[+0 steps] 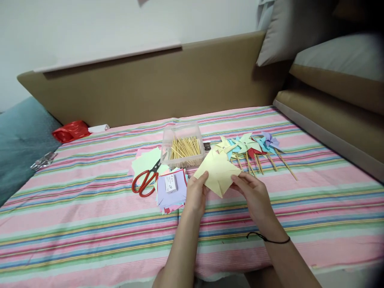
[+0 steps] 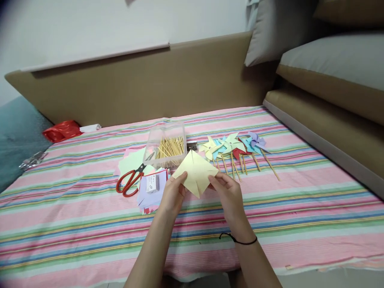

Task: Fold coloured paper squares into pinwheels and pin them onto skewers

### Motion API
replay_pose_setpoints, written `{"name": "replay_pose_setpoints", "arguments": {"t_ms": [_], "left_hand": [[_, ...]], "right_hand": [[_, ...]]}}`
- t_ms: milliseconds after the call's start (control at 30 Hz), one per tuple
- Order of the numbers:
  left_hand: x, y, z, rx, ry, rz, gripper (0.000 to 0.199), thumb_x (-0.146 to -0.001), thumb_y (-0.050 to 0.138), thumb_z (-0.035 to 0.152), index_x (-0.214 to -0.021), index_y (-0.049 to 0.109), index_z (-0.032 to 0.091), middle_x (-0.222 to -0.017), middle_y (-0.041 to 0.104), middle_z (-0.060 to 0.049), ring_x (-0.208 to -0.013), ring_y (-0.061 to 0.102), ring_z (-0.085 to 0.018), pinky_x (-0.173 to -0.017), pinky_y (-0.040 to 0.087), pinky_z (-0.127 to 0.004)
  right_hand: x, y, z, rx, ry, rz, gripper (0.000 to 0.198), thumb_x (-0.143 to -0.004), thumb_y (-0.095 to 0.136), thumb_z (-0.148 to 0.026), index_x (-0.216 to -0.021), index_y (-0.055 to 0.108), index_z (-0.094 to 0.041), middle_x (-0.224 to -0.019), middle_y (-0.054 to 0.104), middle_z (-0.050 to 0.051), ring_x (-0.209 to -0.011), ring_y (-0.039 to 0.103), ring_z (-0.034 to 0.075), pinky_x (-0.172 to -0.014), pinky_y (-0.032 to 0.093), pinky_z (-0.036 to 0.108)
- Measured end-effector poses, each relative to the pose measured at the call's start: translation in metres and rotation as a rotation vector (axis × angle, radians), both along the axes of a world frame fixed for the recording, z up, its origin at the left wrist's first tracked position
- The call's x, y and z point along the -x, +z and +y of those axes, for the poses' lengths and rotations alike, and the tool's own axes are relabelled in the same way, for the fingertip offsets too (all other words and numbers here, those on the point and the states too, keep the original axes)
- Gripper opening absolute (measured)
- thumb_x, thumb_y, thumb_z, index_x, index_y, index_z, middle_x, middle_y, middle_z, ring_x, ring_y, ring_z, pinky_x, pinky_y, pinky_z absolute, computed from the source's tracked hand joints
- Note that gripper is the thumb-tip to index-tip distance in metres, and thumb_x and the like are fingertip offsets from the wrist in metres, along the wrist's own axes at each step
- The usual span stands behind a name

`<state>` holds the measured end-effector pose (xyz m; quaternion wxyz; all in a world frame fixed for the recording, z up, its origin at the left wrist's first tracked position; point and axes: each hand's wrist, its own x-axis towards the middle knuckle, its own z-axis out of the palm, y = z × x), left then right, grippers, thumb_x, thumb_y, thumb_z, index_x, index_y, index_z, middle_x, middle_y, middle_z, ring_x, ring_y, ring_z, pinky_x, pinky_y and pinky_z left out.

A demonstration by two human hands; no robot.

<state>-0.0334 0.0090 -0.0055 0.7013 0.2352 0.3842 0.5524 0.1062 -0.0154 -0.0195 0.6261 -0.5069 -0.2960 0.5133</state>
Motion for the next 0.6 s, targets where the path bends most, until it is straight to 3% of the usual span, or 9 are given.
{"name": "replay_pose_setpoints", "arguments": {"t_ms": [200,333,400,500,600], "left_hand": [[0.007,0.004,-0.005,-0.089,0.017,0.177,0.033,-0.08,0.06,0.043,-0.097,0.069,0.017,-0.093,0.072,-0.006,-0.087,0.066,-0.019,-0.075,0.05,-0.028],[0.014,-0.001,-0.002,-0.108,-0.008,0.432,0.032,-0.068,0.072,0.037,-0.093,0.067,0.017,-0.067,0.066,0.0,-0.066,0.063,-0.015,-0.063,0.047,-0.025],[0.014,-0.007,-0.001,-0.105,-0.015,0.531,0.035,-0.061,0.078,0.03,-0.091,0.066,0.017,-0.064,0.064,0.001,-0.061,0.061,-0.015,-0.059,0.046,-0.024],[0.012,-0.014,0.0,-0.066,0.004,0.478,0.045,-0.055,0.081,0.026,-0.096,0.062,0.019,-0.075,0.069,-0.001,-0.065,0.063,-0.016,-0.058,0.048,-0.026],[0.012,-0.012,-0.001,0.026,0.027,0.357,0.057,-0.055,0.083,0.028,-0.104,0.056,0.019,-0.072,0.071,-0.002,-0.064,0.066,-0.019,-0.058,0.049,-0.028]], "right_hand": [[-0.008,-0.008,0.005,-0.034,-0.077,-0.138,0.024,-0.063,0.08,-0.038,-0.073,0.069,-0.019,-0.076,0.073,0.004,-0.074,0.068,0.021,-0.068,0.058,0.036],[-0.006,-0.01,0.007,-0.024,-0.09,-0.225,0.025,-0.061,0.081,-0.037,-0.077,0.071,-0.02,-0.076,0.073,0.004,-0.073,0.069,0.022,-0.065,0.057,0.035],[-0.003,-0.01,0.007,-0.056,-0.064,-0.254,0.023,-0.063,0.08,-0.036,-0.078,0.072,-0.021,-0.076,0.073,0.004,-0.073,0.069,0.022,-0.064,0.057,0.034],[0.001,-0.01,0.007,-0.09,-0.027,-0.256,0.019,-0.067,0.078,-0.035,-0.081,0.073,-0.022,-0.078,0.074,0.005,-0.074,0.069,0.022,-0.061,0.056,0.033],[0.004,-0.01,0.007,-0.109,-0.058,-0.244,0.02,-0.068,0.077,-0.034,-0.084,0.073,-0.023,-0.081,0.075,0.005,-0.076,0.07,0.023,-0.062,0.057,0.033]]}}
